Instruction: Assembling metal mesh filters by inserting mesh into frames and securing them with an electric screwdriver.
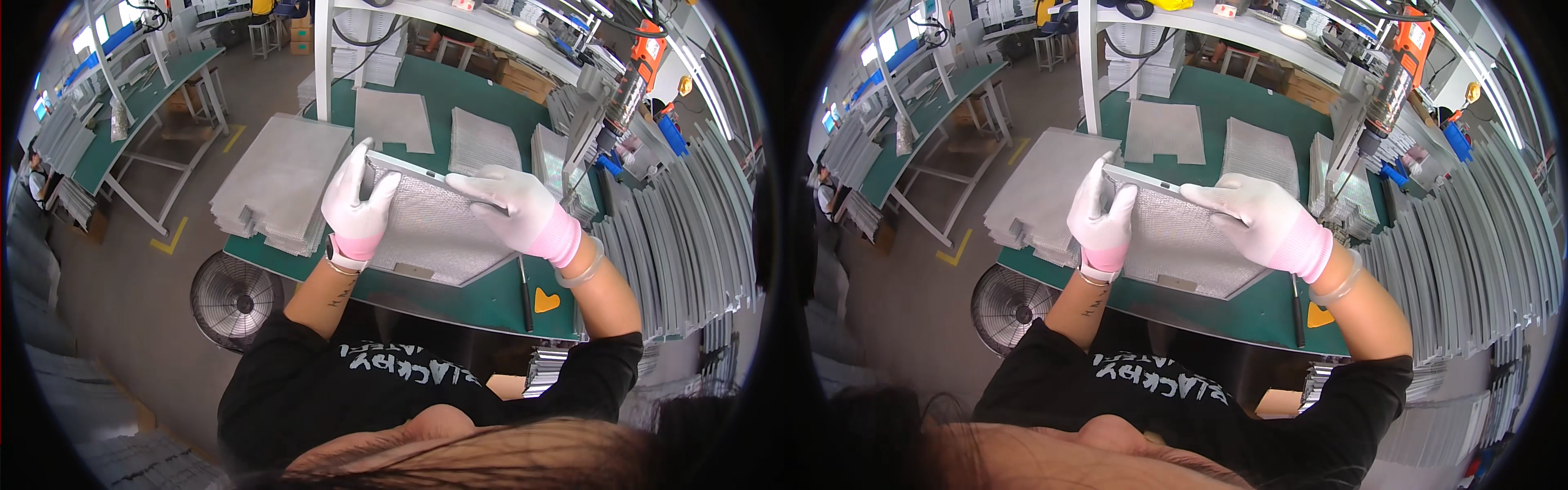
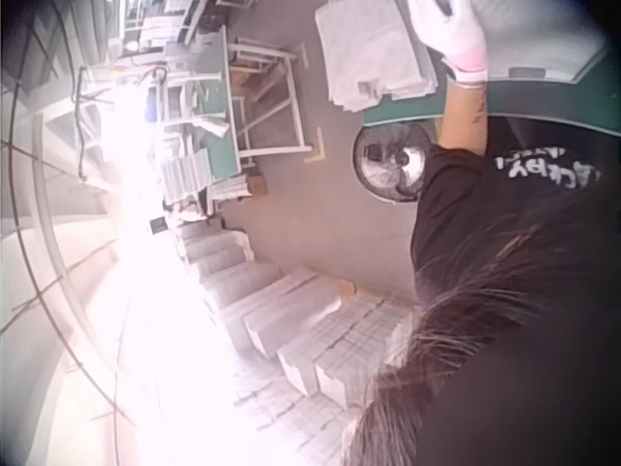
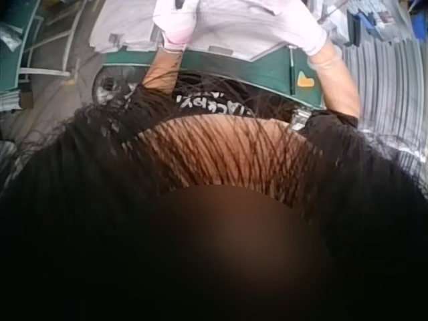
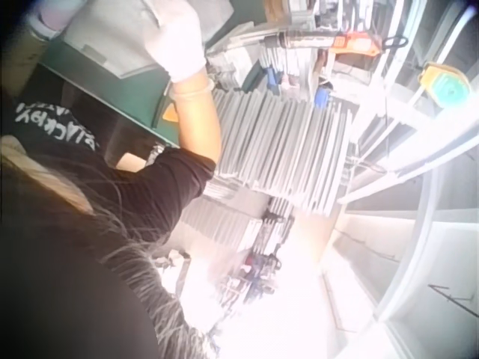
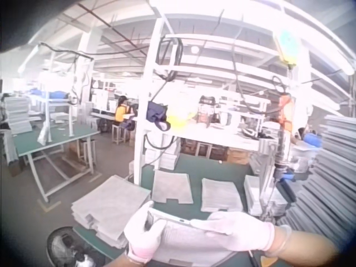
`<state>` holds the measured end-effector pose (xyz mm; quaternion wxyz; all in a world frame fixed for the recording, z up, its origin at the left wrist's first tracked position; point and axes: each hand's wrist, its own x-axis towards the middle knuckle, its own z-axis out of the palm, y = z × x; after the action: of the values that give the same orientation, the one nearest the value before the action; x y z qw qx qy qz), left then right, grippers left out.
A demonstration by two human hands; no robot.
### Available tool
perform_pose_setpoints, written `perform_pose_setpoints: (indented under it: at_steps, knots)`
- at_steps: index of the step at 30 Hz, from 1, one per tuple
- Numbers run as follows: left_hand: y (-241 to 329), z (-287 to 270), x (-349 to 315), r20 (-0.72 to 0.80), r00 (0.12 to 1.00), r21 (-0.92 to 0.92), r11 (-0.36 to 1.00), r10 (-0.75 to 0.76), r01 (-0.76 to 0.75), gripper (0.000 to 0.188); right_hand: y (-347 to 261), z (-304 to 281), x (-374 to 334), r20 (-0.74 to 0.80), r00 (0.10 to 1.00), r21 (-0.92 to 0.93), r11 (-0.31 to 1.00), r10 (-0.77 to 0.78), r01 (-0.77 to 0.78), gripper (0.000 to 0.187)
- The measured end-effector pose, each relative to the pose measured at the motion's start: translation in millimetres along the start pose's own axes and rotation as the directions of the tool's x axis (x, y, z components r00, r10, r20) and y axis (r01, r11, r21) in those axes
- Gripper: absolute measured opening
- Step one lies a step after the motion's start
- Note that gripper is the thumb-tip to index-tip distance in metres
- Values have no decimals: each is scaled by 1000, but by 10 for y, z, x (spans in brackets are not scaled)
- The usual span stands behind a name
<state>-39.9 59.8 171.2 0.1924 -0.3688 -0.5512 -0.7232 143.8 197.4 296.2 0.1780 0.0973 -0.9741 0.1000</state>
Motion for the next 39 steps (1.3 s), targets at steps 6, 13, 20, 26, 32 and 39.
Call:
perform_pose_setpoints:
  at_steps: [6, 13, 20, 26, 32, 39]
  knots:
    - [2, -18, 61, 23, 976, 96, 971, 217, -219, 36, -20, -14, 33, 27, 999, 10, 1000, 27, -28, 62]
    - [-122, -103, 24, 72, 987, 183, 971, 142, -153, 36, -23, 35, 44, -61, 998, 61, 998, -25, 29, 59]
    - [-168, -90, -15, 14, 998, -187, 980, -61, 63, 31, -53, 4, 28, -24, 999, 71, 997, -28, 30, 57]
    - [-251, -108, -19, 22, 1000, -189, 982, 21, -17, 32, -59, 21, 3, -37, 999, 55, 998, -41, 43, 57]
    - [-339, -167, 91, 177, 969, -256, 958, 174, -125, 37, -53, 16, 9, -12, 998, 26, 998, -57, 57, 56]
    - [-456, -49, 33, 207, 965, -373, 925, 162, -75, 32, -174, -48, -32, -119, 981, -230, 965, -155, 125, 46]
